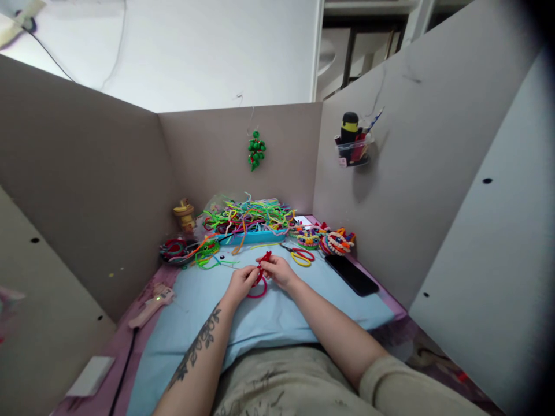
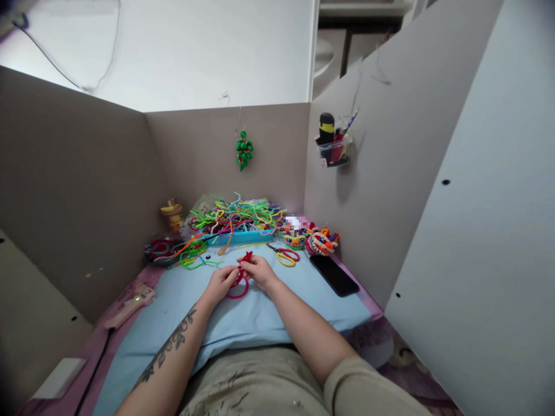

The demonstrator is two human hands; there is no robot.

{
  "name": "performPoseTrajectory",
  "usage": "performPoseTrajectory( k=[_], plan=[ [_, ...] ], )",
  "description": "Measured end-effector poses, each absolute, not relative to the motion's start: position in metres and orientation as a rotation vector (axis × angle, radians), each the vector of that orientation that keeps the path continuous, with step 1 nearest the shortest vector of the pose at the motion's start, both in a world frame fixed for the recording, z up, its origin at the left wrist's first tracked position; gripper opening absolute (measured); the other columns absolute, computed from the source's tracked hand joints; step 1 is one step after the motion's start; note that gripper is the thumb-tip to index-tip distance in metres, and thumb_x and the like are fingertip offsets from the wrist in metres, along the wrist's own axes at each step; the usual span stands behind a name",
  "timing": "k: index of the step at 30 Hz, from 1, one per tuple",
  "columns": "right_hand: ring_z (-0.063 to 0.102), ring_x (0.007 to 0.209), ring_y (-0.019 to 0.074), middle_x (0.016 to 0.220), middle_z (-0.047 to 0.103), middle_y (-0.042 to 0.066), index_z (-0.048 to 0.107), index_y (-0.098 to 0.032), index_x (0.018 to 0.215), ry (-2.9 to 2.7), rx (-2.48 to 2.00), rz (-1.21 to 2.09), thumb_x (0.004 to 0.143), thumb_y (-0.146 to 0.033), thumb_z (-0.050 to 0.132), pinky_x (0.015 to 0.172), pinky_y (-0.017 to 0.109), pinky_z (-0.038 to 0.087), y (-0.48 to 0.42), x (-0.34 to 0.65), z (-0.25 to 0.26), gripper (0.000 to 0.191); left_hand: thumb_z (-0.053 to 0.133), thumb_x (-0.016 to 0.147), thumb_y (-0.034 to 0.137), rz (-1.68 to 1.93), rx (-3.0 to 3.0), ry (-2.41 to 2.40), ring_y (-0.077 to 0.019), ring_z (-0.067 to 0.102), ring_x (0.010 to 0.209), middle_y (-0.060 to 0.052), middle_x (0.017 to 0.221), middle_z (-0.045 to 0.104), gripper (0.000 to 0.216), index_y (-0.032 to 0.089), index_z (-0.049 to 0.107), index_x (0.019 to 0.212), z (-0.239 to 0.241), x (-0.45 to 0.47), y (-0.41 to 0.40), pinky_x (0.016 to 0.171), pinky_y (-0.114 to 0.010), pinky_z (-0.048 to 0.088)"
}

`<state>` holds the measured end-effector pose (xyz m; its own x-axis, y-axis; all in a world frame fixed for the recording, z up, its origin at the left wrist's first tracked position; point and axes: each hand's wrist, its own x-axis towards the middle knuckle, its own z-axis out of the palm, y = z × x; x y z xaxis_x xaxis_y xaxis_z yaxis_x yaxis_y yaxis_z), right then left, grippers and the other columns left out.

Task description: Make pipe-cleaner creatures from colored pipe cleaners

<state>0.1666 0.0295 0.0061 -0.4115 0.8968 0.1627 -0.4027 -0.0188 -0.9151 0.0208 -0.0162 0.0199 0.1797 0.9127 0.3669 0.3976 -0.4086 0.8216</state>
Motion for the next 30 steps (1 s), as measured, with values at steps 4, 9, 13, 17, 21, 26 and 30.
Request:
performPoseTrajectory(
  k=[4,9,13,17,21,26,30],
  plan=[
    [0.048,0.042,0.0059,0.052,0.057,-0.003,0.063,-0.011,0.092,-1.245,-0.593,1.651,0.063,-0.035,0.071,0.041,0.017,0.032,0.031,0.167,0.005,0.038,0.044,0.082,0.039,1.173,1.933,1.239,-0.0110,0.042,0.052,0.001,0.054,0.051,0.033,0.016,0.064,0.070,0.018,0.020,-0.016,0.051,-0.021,0.031],
    [0.048,0.043,0.0063,0.053,0.058,-0.003,0.063,-0.011,0.092,-1.297,-0.613,1.545,0.064,-0.037,0.070,0.044,0.019,0.036,0.033,0.166,0.000,0.038,0.043,0.082,0.039,1.160,1.942,1.248,-0.0110,0.042,0.051,0.002,0.052,0.050,0.033,0.016,0.062,0.067,0.017,0.020,-0.016,0.051,-0.021,0.030],
    [0.051,0.045,0.0079,0.052,0.058,-0.003,0.063,-0.012,0.094,-1.349,-0.648,1.470,0.066,-0.038,0.068,0.047,0.020,0.039,0.033,0.165,-0.002,0.039,0.044,0.081,0.039,1.171,1.928,1.243,-0.0112,0.041,0.050,0.002,0.051,0.050,0.033,0.016,0.061,0.065,0.018,0.020,-0.016,0.051,-0.022,0.029],
    [0.050,0.044,0.0079,0.051,0.057,-0.003,0.063,-0.012,0.089,-1.331,-0.649,1.484,0.065,-0.037,0.068,0.046,0.020,0.038,0.032,0.164,-0.001,0.034,0.046,0.081,0.038,1.175,1.924,1.235,-0.0116,0.041,0.051,0.001,0.052,0.052,0.031,0.017,0.063,0.065,0.019,0.021,-0.016,0.052,-0.022,0.030],
    [0.049,0.043,0.0079,0.049,0.056,-0.003,0.061,-0.013,0.075,-1.227,-0.610,1.514,0.064,-0.036,0.069,0.044,0.019,0.037,0.030,0.163,0.005,0.027,0.059,0.073,0.034,1.348,1.775,1.201,-0.0161,0.052,0.066,-0.003,0.073,0.064,0.020,0.019,0.069,0.081,0.018,0.021,-0.014,0.064,-0.025,0.038],
    [0.048,0.041,0.0077,0.045,0.055,-0.003,0.060,-0.014,0.074,-0.984,-0.652,1.523,0.057,-0.035,0.073,0.041,0.018,0.035,0.036,0.167,0.010,0.030,0.067,0.065,0.030,1.508,1.693,1.226,-0.0183,0.055,0.077,-0.004,0.080,0.065,0.017,0.020,0.068,0.079,0.017,0.019,-0.008,0.074,-0.028,0.040],
    [0.049,0.042,0.0072,0.048,0.055,-0.003,0.060,-0.014,0.073,-0.817,-0.655,1.512,0.055,-0.031,0.074,0.039,0.017,0.037,0.041,0.172,0.010,0.029,0.066,0.067,0.030,1.495,1.540,1.212,-0.0161,0.057,0.072,-0.003,0.076,0.064,0.018,0.017,0.065,0.080,0.019,0.015,-0.005,0.071,-0.028,0.042]
  ],
)
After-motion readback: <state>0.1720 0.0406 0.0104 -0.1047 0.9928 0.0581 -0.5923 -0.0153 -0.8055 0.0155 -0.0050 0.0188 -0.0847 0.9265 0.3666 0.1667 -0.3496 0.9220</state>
